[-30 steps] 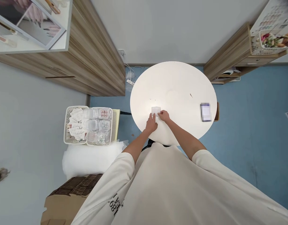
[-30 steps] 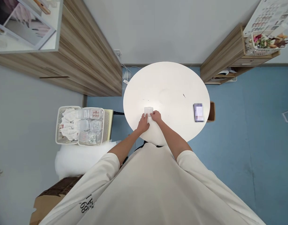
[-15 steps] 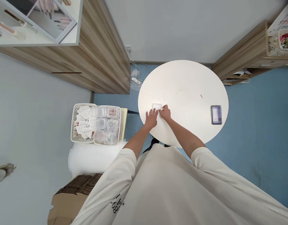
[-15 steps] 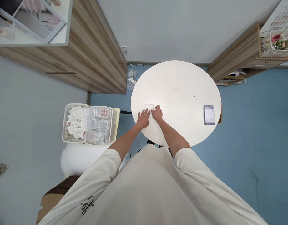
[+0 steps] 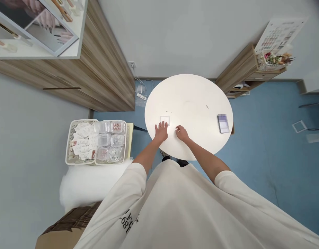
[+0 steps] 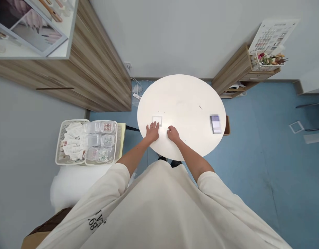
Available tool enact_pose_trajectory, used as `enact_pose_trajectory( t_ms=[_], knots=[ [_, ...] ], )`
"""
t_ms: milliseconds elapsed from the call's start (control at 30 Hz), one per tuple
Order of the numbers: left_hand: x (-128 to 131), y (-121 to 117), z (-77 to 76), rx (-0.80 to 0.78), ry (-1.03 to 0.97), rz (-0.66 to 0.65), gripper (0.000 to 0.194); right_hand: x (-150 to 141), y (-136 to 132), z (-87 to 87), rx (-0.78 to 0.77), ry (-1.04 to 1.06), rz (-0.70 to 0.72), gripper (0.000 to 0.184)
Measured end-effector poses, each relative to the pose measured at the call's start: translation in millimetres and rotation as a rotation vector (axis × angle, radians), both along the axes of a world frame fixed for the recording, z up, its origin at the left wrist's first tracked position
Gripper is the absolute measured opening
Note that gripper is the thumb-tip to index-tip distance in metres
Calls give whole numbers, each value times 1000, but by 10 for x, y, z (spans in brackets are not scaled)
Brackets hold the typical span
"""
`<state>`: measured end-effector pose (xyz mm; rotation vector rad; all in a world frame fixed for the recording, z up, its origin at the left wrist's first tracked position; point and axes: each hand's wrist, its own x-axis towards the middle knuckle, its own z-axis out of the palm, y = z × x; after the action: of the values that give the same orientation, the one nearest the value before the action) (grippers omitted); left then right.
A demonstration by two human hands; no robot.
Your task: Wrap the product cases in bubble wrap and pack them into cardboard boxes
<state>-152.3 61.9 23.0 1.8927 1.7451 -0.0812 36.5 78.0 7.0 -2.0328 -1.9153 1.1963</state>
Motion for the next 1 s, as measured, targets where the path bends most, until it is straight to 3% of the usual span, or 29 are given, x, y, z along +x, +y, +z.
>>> enact_pose_trajectory(
  t_ms=[300,500,633,800,1000],
  knots=[
    [407,-775,97,90,81,100,85,427,-378,306,96,45,142,25],
    [840,-1499,326,141,117,168,74,701,-890,433,134,93,252,25],
    [998,-2030,431,177,130,224,67,710,-1276,475,166,137,337,24],
    [924,-2606,545,165,164,323,63,525,-1664,536,190,178,461,22],
    [568,-3227,710,204,186,475,55,48,-2050,621,229,201,619,22]
  ],
)
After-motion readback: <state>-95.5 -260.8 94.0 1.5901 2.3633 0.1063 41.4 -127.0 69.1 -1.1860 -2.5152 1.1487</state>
